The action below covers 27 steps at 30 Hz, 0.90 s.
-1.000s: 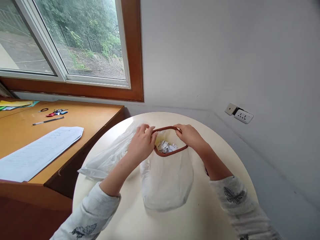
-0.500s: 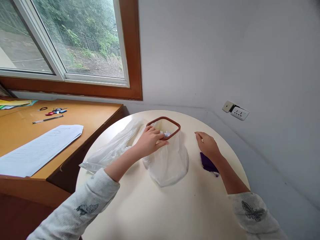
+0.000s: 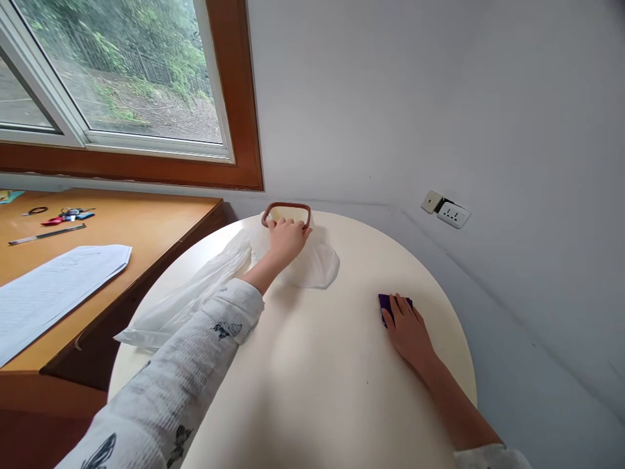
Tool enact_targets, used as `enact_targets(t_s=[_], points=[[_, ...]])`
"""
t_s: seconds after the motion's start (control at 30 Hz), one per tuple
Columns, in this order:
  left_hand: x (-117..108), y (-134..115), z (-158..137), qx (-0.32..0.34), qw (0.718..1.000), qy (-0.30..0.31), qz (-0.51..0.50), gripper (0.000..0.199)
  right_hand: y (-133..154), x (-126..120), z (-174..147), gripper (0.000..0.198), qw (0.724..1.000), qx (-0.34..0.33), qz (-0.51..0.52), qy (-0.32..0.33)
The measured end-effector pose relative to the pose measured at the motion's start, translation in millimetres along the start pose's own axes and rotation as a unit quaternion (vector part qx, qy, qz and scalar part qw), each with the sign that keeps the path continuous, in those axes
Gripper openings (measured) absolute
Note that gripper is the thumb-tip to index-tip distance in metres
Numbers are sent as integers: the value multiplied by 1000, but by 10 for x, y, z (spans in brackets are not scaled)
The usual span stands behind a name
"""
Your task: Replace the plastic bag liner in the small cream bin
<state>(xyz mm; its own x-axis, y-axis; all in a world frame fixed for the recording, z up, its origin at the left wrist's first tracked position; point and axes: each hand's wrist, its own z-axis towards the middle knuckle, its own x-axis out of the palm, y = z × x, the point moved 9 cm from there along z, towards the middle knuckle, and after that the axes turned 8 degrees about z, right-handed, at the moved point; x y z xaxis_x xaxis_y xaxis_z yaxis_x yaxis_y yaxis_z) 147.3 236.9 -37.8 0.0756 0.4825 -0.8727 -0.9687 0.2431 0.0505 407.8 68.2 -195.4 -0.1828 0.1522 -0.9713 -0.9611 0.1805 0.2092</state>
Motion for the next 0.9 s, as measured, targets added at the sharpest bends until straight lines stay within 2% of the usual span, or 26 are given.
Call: enact_targets(t_s=[0.2, 0.27, 0.37, 0.47, 0.6, 0.77, 0.9], points=[[76, 32, 94, -30, 999, 5, -14, 41, 148, -3, -81, 67, 999, -16, 39, 29], [61, 14, 80, -33, 999, 2, -15, 41, 309, 6, -127, 68, 997, -41, 43, 38], [-91, 7, -33, -40, 998, -42, -31, 42, 706, 39, -243, 68, 992, -105, 47, 50], [-333, 29, -292, -28, 994, -92, -60, 42, 1249, 103, -394, 66, 977, -189, 67, 72], [-565, 145, -767, 5, 994, -88, -69, 31, 2017, 183, -471, 65, 952, -272, 113, 85], [-642, 417, -1343, 5, 996, -60, -67, 21, 2810, 373, -226, 66, 938, -301, 131, 106], [-567, 498, -1701, 11, 996, -19, -87, 16, 3104, 481, -67, 64, 939, -292, 126, 130]])
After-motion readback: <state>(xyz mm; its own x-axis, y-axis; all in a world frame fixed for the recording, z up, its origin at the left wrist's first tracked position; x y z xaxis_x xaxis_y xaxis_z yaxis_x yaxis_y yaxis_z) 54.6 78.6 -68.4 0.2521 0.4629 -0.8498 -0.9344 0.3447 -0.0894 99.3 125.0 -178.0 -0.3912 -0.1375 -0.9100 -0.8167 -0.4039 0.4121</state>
